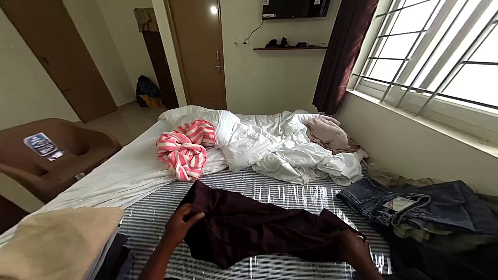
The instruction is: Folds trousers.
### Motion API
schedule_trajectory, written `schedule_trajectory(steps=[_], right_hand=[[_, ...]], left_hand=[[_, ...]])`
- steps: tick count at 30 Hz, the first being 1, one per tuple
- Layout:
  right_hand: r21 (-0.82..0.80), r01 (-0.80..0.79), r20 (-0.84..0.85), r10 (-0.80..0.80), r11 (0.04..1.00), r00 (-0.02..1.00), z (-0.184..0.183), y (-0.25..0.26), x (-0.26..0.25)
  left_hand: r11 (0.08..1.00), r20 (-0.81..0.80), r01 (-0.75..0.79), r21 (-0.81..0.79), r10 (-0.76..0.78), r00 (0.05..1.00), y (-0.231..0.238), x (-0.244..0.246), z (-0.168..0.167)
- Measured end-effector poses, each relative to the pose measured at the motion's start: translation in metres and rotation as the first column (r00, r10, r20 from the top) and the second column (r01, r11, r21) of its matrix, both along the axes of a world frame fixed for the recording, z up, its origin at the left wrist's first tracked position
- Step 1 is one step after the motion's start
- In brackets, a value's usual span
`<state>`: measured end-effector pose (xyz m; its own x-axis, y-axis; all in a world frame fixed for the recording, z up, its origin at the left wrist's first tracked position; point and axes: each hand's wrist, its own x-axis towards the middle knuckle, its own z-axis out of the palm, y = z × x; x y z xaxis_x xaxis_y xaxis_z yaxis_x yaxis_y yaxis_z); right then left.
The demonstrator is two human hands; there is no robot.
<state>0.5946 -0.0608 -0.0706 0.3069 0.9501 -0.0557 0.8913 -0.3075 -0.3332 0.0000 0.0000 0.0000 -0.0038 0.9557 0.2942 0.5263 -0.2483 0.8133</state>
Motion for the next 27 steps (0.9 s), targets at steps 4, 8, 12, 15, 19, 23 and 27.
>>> schedule_trajectory(steps=[4,8,12,15,19,23,27], right_hand=[[0.526,0.138,-0.163,-0.059,0.839,0.985,0.037,-0.017,0.017],[0.696,0.27,-0.242,-0.137,0.666,0.961,0.06,-0.039,0.029],[0.691,0.392,-0.386,-0.149,0.608,0.911,0.09,-0.069,0.038],[0.616,0.333,-0.459,-0.019,0.714,0.888,0.118,-0.093,0.055],[0.229,0.09,-0.675,0.092,0.969,0.733,0.162,-0.105,0.08],[0.035,-0.03,-0.733,0.046,0.999,0.679,0.193,-0.054,0.086],[0.475,0.281,-0.698,0.162,0.834,0.698,0.174,0.025,0.074]], left_hand=[[0.937,0.298,-0.197,0.289,0.107,0.948,-0.015,-0.038,0.03],[0.939,0.505,-0.155,0.307,-0.023,0.863,-0.027,-0.067,0.047],[0.938,0.627,-0.211,0.273,-0.007,0.779,-0.046,-0.08,0.066],[0.918,0.562,-0.239,0.318,0.021,0.827,-0.056,-0.086,0.089],[0.98,0.336,-0.134,0.147,0.078,0.939,-0.04,-0.094,0.128],[0.99,0.098,-0.064,-0.122,0.077,0.992,0.04,-0.07,0.17],[0.979,-0.034,-0.189,-0.081,0.187,0.982,0.131,-0.051,0.167]])
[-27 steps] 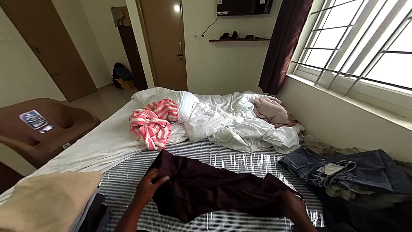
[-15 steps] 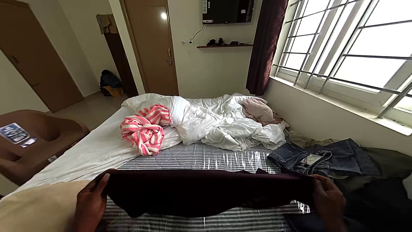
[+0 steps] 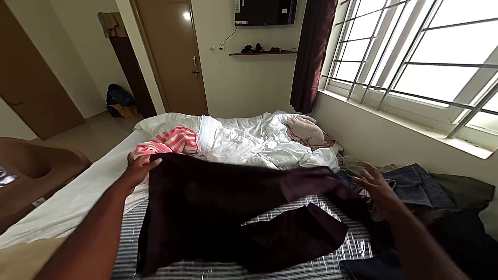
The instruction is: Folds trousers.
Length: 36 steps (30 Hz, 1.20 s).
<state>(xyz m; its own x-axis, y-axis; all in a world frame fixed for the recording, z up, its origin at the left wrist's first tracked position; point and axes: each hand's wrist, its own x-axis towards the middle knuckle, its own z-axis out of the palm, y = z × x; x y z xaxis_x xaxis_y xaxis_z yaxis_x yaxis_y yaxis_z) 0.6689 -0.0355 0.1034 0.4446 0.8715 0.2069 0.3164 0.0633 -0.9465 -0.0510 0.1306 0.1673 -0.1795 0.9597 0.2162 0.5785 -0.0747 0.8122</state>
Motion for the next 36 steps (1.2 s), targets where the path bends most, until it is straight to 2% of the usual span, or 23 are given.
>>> schedule_trajectory(steps=[2,4,5,8,9,11,12,15,18,21,24,27,29,33,36], right_hand=[[0.042,-0.004,0.183,-0.004,0.999,0.983,-0.021,0.016,-0.019],[-0.057,0.02,0.392,0.004,0.998,0.92,-0.053,0.01,-0.043],[-0.115,0.044,0.443,0.011,0.992,0.896,-0.077,0.003,-0.051],[-0.401,0.072,0.386,0.097,0.913,0.918,-0.153,-0.019,-0.049],[-0.498,0.047,0.332,0.141,0.866,0.933,-0.169,-0.023,-0.039],[-0.547,0.06,0.301,0.129,0.835,0.945,-0.18,-0.024,-0.01],[-0.525,0.096,0.304,0.081,0.846,0.949,-0.18,-0.025,0.002],[-0.472,0.193,0.293,-0.053,0.86,0.955,-0.196,-0.021,0.024],[-0.549,0.148,0.253,-0.006,0.822,0.967,-0.217,-0.019,0.028],[-0.573,0.148,0.242,-0.006,0.806,0.97,-0.225,-0.017,0.025],[-0.594,0.156,0.228,-0.02,0.789,0.973,-0.214,-0.012,0.01],[-0.624,0.191,0.34,0.043,0.758,0.939,-0.213,-0.006,0.009],[-0.593,0.241,0.418,0.037,0.768,0.908,-0.218,-0.003,0.012],[-0.563,0.29,0.54,0.079,0.774,0.838,-0.222,-0.001,0.007],[-0.58,0.275,0.542,0.111,0.767,0.833,-0.219,0.001,0.002]], left_hand=[[0.994,-0.107,-0.105,-0.026,0.102,0.989,0.022,0.001,-0.023],[0.989,-0.061,-0.145,0.004,0.145,0.988,0.015,0.006,-0.059],[0.988,-0.006,-0.157,0.001,0.157,0.988,0.004,0.009,-0.082],[0.972,0.127,-0.163,-0.168,0.185,0.974,-0.047,0.012,-0.157],[0.962,0.15,-0.155,-0.225,0.191,0.97,-0.061,0.008,-0.181],[0.948,0.143,-0.115,-0.295,0.163,0.976,-0.071,0.0,-0.209],[0.955,0.094,-0.085,-0.284,0.116,0.989,-0.071,-0.004,-0.213],[0.993,-0.124,-0.017,-0.116,0.002,0.992,-0.056,-0.007,-0.209],[0.998,-0.236,0.031,-0.045,-0.041,0.971,-0.039,0.011,-0.224],[0.993,-0.293,0.035,-0.109,-0.066,0.954,-0.02,0.03,-0.241],[0.993,-0.324,0.041,-0.112,-0.076,0.943,0.0,0.041,-0.248],[0.992,-0.362,0.051,-0.116,-0.09,0.928,0.021,0.052,-0.248],[0.987,-0.381,0.051,-0.152,-0.106,0.918,0.039,0.062,-0.244],[0.937,-0.419,0.073,-0.341,-0.221,0.881,0.068,0.084,-0.228],[0.882,-0.491,0.002,-0.471,-0.264,0.83,0.079,0.094,-0.219]])
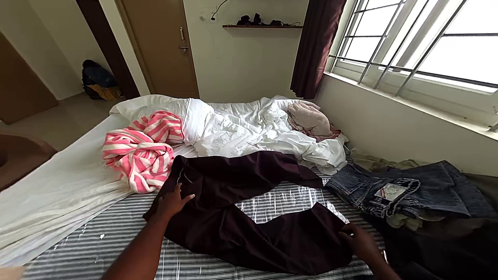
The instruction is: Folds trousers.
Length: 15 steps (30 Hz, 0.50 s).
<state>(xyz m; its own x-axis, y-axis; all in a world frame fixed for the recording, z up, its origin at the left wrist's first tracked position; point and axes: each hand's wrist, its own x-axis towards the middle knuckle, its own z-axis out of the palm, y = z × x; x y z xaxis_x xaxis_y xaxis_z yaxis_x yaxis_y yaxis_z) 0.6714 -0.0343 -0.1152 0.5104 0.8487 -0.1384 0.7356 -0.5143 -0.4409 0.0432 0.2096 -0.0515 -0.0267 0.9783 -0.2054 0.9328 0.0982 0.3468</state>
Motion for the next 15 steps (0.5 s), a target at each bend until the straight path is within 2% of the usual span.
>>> schedule_trajectory(steps=[4,6,8,10,11,13,15], right_hand=[[-0.068,-0.011,-0.034,0.009,0.998,0.999,0.011,0.003,-0.002],[-0.044,-0.015,-0.107,0.01,0.999,0.994,0.012,0.003,0.002],[0.109,0.046,-0.244,-0.019,0.993,0.97,0.014,-0.002,0.011],[0.297,0.233,-0.406,-0.098,0.926,0.909,0.024,-0.012,0.022],[0.346,0.345,-0.458,-0.164,0.872,0.874,0.031,-0.017,0.029],[0.332,0.503,-0.481,-0.315,0.798,0.818,0.037,-0.036,0.044],[0.238,0.528,-0.465,-0.382,0.815,0.799,0.029,-0.055,0.062]], left_hand=[[0.997,-0.092,-0.003,-0.076,-0.004,0.996,0.009,-0.006,0.011],[0.994,-0.061,0.036,-0.108,-0.043,0.997,0.012,-0.019,0.013],[0.998,0.157,0.057,0.012,-0.058,0.986,0.004,-0.037,0.016],[0.981,0.417,-0.065,0.18,-0.016,0.909,-0.018,-0.058,0.026],[0.96,0.49,-0.158,0.231,0.025,0.871,-0.032,-0.071,0.032],[0.903,0.56,-0.316,0.289,0.108,0.821,-0.064,-0.099,0.028],[0.853,0.593,-0.426,0.303,0.181,0.785,-0.095,-0.123,0.012]])
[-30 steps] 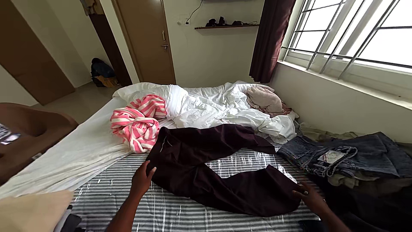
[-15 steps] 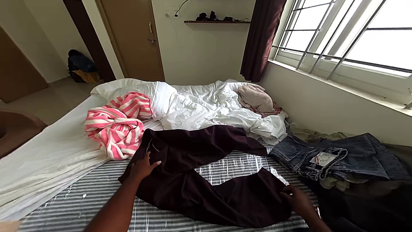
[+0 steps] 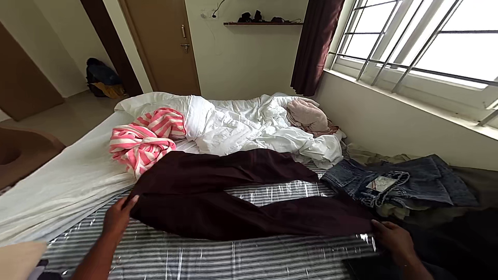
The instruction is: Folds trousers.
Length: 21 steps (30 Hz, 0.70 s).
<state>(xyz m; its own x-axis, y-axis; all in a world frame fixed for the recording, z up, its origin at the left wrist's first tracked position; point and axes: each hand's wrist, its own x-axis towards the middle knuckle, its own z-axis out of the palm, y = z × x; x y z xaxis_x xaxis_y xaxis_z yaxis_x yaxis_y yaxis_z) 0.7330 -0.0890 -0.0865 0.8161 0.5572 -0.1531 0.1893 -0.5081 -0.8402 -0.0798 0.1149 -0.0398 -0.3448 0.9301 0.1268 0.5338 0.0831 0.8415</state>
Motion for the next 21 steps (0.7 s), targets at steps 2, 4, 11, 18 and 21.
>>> schedule_trajectory(steps=[2,4,11,18,21], right_hand=[[-0.062,-0.038,-0.086,0.032,0.997,0.996,-0.012,-0.013,0.005],[-0.077,-0.047,-0.162,0.034,0.996,0.986,-0.013,-0.018,0.002],[-0.262,-0.242,-0.034,0.242,0.934,0.97,-0.008,0.003,-0.014],[-0.385,-0.218,0.123,0.284,0.897,0.951,-0.002,0.012,-0.02],[-0.38,-0.175,0.121,0.236,0.908,0.964,0.002,0.01,-0.018]], left_hand=[[1.0,0.029,-0.031,0.006,0.031,0.999,-0.022,-0.017,-0.019],[0.999,0.031,-0.013,-0.05,0.015,0.999,-0.036,-0.027,-0.031],[0.945,0.028,-0.001,-0.327,0.011,1.0,-0.043,-0.021,-0.045],[0.958,-0.031,-0.073,-0.279,0.067,0.997,-0.048,-0.033,-0.047],[0.928,-0.024,-0.108,-0.356,0.106,0.994,-0.049,-0.047,-0.054]])
